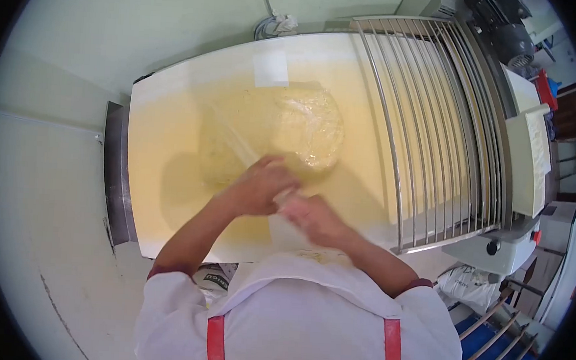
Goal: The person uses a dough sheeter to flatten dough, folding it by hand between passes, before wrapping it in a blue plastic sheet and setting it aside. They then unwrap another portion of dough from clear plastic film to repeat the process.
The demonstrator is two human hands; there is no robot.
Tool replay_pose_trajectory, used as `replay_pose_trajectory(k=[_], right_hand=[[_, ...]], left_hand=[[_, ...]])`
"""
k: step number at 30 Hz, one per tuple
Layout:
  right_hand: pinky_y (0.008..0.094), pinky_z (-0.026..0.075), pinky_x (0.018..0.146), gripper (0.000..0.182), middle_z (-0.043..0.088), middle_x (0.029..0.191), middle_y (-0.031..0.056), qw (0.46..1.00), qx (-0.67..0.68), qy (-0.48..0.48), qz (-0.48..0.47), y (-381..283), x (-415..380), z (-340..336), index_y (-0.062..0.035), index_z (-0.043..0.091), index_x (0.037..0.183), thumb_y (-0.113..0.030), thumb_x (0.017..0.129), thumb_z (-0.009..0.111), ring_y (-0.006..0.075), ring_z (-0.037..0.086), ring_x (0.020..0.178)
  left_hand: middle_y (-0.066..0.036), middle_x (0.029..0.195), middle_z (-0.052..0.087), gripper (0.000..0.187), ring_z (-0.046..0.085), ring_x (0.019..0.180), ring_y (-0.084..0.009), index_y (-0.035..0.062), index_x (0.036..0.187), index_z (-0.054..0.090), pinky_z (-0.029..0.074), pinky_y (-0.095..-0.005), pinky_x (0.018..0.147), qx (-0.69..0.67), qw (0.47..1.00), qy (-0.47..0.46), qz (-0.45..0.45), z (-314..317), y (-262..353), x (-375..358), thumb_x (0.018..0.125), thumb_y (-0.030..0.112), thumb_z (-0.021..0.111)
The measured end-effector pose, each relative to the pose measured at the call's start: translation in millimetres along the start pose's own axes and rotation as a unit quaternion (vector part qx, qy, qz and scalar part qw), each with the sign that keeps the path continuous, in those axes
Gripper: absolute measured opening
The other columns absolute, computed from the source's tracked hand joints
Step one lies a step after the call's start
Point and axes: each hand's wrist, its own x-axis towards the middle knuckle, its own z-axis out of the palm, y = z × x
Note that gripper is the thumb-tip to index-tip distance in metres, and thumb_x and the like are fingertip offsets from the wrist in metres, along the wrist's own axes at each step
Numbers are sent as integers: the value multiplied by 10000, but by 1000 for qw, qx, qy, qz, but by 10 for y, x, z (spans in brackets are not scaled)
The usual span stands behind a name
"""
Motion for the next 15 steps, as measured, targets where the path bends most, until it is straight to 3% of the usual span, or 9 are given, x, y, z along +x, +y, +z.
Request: replay_pose_trajectory(k=[1,2,3,4,6,8,10,13,15], right_hand=[[395,470,662,139,619,770,142,996,32,-64,51,-250,46,60,-33,600,938,-162,914,555,318,586,702],[381,476,660,151,624,792,143,985,63,-129,100,-397,66,97,-35,596,961,-175,914,562,316,586,696],[354,474,662,122,626,793,129,992,43,-90,82,-372,43,135,-32,597,958,-141,908,573,265,585,698],[326,471,665,94,628,793,115,997,21,-52,62,-276,31,167,-30,598,954,-107,903,584,214,585,701],[290,467,659,49,637,789,89,996,-16,84,28,52,-2,167,-22,608,921,-58,899,584,149,581,699],[280,469,657,78,652,784,60,965,-50,249,64,391,60,-99,-3,628,846,-12,890,564,113,578,708],[315,485,707,83,661,814,93,913,-236,329,54,631,360,-411,-17,644,921,-70,862,618,209,634,781],[389,470,873,156,663,943,135,817,-406,402,-76,720,1218,-488,-20,644,938,-56,789,669,319,603,986],[374,465,880,131,654,936,148,856,-374,347,-79,787,1395,-633,-33,642,930,-55,801,648,301,603,975]], left_hand=[[-85,850,656,217,613,901,-293,107,900,660,463,-402,835,16,999,-26,27,-27,39,-262,690,124,713],[-81,802,644,200,603,819,-302,110,861,662,459,-404,752,1,998,-7,-60,-9,58,-590,665,81,690],[-77,754,631,198,592,737,-311,113,822,664,456,-406,669,-11,989,14,-146,-26,27,-924,639,37,667],[-85,665,587,194,533,601,-322,98,758,657,399,-411,547,-21,989,40,-143,-129,-45,-1205,615,-29,623],[-118,760,663,268,636,707,-341,99,770,669,487,-411,629,25,967,169,-190,-271,-257,-1908,606,-79,555],[-143,781,675,213,650,760,-354,60,801,659,506,-420,679,124,924,32,-360,-521,-789,-2754,671,-73,554],[-177,858,670,223,638,842,-363,48,879,645,502,-417,733,150,888,-1,-434,-912,-1113,-3024,697,-58,571],[-171,929,649,237,616,897,-346,23,944,603,482,-397,763,215,891,231,-325,-1035,-1438,-2624,714,-34,595],[-154,963,639,229,613,924,-320,11,957,584,475,-385,776,223,871,364,-243,-1010,-1058,-1995,732,-18,613]])
